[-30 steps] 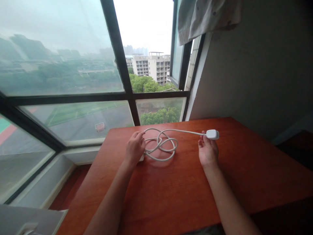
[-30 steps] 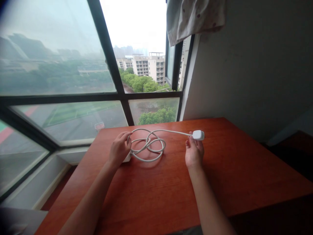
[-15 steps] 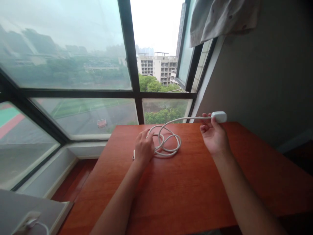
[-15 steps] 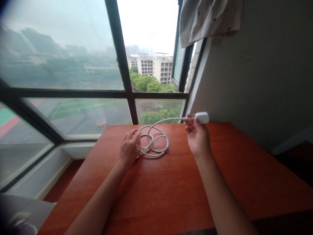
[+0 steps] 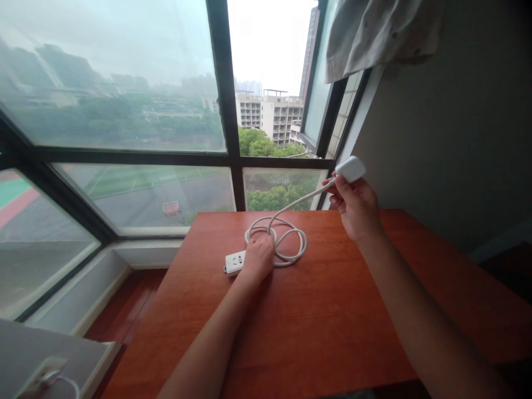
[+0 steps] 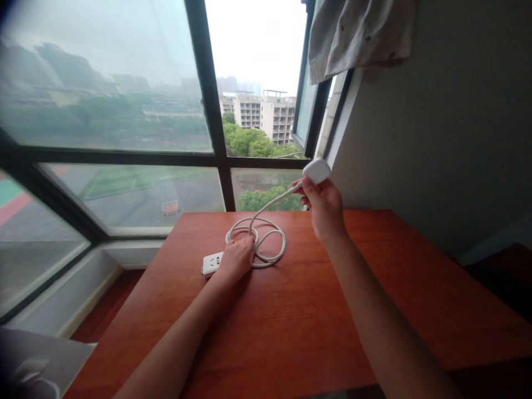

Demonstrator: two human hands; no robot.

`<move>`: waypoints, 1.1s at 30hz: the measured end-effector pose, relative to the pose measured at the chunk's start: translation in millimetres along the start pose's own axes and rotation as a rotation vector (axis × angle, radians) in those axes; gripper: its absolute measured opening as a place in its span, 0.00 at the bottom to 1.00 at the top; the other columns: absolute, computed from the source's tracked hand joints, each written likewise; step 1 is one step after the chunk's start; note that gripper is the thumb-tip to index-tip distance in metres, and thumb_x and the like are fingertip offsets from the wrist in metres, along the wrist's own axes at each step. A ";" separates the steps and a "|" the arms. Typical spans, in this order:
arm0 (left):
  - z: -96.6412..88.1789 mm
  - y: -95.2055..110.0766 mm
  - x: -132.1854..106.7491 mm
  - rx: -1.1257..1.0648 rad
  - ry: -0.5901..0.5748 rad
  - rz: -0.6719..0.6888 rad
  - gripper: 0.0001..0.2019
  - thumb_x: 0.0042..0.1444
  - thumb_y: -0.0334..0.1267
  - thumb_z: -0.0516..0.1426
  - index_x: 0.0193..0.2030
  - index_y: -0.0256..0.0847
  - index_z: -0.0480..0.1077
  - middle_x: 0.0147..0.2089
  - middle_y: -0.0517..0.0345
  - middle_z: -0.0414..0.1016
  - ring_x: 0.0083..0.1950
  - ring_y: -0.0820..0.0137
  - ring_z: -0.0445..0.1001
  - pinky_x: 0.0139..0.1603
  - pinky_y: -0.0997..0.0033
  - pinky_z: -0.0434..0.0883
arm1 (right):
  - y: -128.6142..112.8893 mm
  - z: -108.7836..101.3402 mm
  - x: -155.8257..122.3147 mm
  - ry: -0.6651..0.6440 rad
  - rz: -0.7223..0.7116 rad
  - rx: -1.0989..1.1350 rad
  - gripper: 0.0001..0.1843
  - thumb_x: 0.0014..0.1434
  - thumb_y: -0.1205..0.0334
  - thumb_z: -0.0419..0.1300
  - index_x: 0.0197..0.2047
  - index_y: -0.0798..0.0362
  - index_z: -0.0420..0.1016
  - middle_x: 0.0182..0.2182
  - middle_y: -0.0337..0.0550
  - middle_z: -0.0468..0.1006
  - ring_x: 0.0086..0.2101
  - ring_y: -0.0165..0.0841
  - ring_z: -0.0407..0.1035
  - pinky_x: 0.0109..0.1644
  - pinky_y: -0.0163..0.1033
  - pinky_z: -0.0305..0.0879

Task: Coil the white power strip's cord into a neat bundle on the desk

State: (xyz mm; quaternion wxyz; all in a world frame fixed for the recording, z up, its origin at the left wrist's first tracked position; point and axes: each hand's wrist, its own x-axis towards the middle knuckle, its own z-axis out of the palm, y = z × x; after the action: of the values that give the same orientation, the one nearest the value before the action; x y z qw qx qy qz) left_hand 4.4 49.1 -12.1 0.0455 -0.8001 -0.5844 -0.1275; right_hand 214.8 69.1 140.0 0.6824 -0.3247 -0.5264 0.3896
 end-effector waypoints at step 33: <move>-36.5 22.1 -14.9 -0.008 0.531 0.246 0.15 0.66 0.32 0.47 0.56 0.43 0.67 0.43 0.50 0.74 0.42 0.64 0.74 0.44 0.64 0.68 | 19.8 67.1 15.9 -1.278 -0.229 -1.613 0.07 0.54 0.61 0.60 0.36 0.51 0.77 0.34 0.48 0.79 0.33 0.39 0.73 0.32 0.36 0.59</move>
State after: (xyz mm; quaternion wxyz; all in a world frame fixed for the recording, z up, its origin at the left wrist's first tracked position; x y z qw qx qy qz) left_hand 15.5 20.3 20.9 0.2087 -0.8038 -0.4501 -0.3282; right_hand 148.1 94.8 146.3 -0.1114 -0.3659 -0.9228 -0.0465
